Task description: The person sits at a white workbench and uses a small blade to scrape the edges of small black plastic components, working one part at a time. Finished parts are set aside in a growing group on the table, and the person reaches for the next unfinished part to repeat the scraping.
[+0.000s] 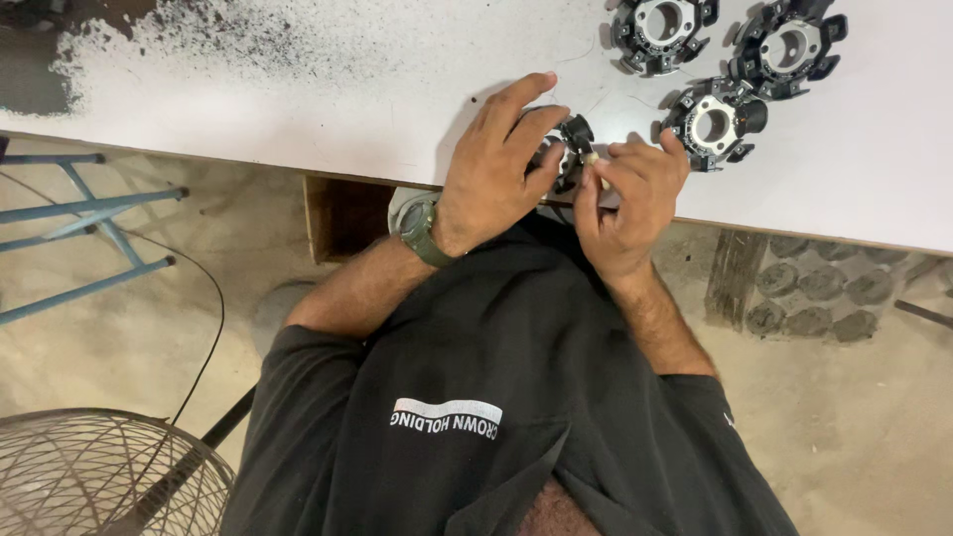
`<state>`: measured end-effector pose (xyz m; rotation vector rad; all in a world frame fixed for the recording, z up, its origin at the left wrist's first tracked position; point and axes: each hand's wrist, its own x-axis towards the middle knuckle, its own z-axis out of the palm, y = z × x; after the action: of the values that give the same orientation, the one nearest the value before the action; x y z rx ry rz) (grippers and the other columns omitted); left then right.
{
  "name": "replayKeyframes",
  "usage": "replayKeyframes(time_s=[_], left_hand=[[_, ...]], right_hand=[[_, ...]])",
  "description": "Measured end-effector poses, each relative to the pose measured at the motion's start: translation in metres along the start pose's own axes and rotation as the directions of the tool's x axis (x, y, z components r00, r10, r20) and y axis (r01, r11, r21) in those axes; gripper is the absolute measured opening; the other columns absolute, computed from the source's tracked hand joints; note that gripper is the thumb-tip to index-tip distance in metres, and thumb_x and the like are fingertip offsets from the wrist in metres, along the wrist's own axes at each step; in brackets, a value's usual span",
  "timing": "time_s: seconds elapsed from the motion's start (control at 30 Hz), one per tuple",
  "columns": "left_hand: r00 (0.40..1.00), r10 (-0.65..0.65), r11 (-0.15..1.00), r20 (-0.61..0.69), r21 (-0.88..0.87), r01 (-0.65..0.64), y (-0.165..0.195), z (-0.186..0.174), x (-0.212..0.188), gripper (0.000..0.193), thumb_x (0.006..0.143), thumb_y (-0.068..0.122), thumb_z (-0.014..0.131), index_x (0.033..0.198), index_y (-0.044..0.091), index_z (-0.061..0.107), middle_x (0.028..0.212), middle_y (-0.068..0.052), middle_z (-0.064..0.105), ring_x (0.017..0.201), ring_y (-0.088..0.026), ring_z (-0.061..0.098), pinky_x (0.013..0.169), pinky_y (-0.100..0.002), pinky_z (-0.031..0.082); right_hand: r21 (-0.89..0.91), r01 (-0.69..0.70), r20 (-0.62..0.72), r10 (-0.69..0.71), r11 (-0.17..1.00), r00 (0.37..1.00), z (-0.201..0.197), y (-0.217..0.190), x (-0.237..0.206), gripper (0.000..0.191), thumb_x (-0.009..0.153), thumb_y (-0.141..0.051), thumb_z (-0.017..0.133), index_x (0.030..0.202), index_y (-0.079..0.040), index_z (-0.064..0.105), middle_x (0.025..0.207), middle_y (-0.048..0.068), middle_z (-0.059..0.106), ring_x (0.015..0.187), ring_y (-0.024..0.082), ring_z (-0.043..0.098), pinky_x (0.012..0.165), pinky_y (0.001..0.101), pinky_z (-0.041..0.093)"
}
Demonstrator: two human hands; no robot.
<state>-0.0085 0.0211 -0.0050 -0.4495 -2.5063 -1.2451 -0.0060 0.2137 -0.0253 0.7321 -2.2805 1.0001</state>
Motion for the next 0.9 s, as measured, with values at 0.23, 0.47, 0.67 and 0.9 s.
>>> replayKeyframes(time_s=[0.23, 0.47, 0.67, 0.9], left_hand=[[0.999, -0.006, 0.999, 0.034, 0.047, 0.005, -0.010, -0.011, 0.006, 0.021, 0.098, 0.008, 0.076, 0.116, 0.004, 0.066, 0.141, -0.011, 0.057, 0.127, -0.030, 0.061, 0.103, -0.039, 0.055], [0.996, 0.050, 0.994, 0.079, 0.089, -0.057, -0.005, -0.020, 0.015, 0.018, 0.095, 0.006, 0.075, 0.112, 0.006, 0.070, 0.138, -0.007, 0.060, 0.123, -0.029, 0.061, 0.101, -0.040, 0.054], [0.960, 0.228, 0.940, 0.162, 0.223, -0.260, -0.003, -0.032, 0.023, 0.016, 0.088, 0.008, 0.072, 0.103, 0.006, 0.066, 0.135, -0.012, 0.058, 0.124, -0.033, 0.060, 0.100, -0.044, 0.053], [0.983, 0.068, 0.995, 0.172, 0.060, -0.079, 0.000, -0.026, 0.016, 0.017, 0.099, 0.007, 0.070, 0.115, 0.004, 0.068, 0.127, -0.010, 0.065, 0.110, -0.030, 0.067, 0.092, -0.040, 0.056]], right_hand=[[-0.030, -0.060, 0.056, 0.062, 0.998, 0.997, 0.000, 0.000, 0.002, 0.032, 0.092, 0.001, 0.080, 0.116, -0.008, 0.060, 0.107, 0.012, 0.066, 0.113, 0.032, 0.062, 0.120, 0.0559, 0.035], [-0.022, -0.073, 0.037, 0.074, 0.997, 0.997, 0.002, -0.002, 0.004, 0.032, 0.091, 0.001, 0.080, 0.115, -0.009, 0.061, 0.105, 0.010, 0.066, 0.109, 0.032, 0.063, 0.120, 0.0552, 0.036], [0.007, -0.093, 0.034, 0.093, 0.996, 0.995, 0.001, -0.001, 0.006, 0.032, 0.088, 0.002, 0.079, 0.113, -0.008, 0.062, 0.104, 0.010, 0.067, 0.107, 0.031, 0.063, 0.120, 0.0557, 0.036], [0.022, 0.006, 0.000, -0.006, 1.000, 1.000, 0.004, 0.004, 0.001, 0.033, 0.086, 0.002, 0.081, 0.111, -0.009, 0.063, 0.100, 0.009, 0.065, 0.108, 0.030, 0.065, 0.119, 0.0574, 0.036]])
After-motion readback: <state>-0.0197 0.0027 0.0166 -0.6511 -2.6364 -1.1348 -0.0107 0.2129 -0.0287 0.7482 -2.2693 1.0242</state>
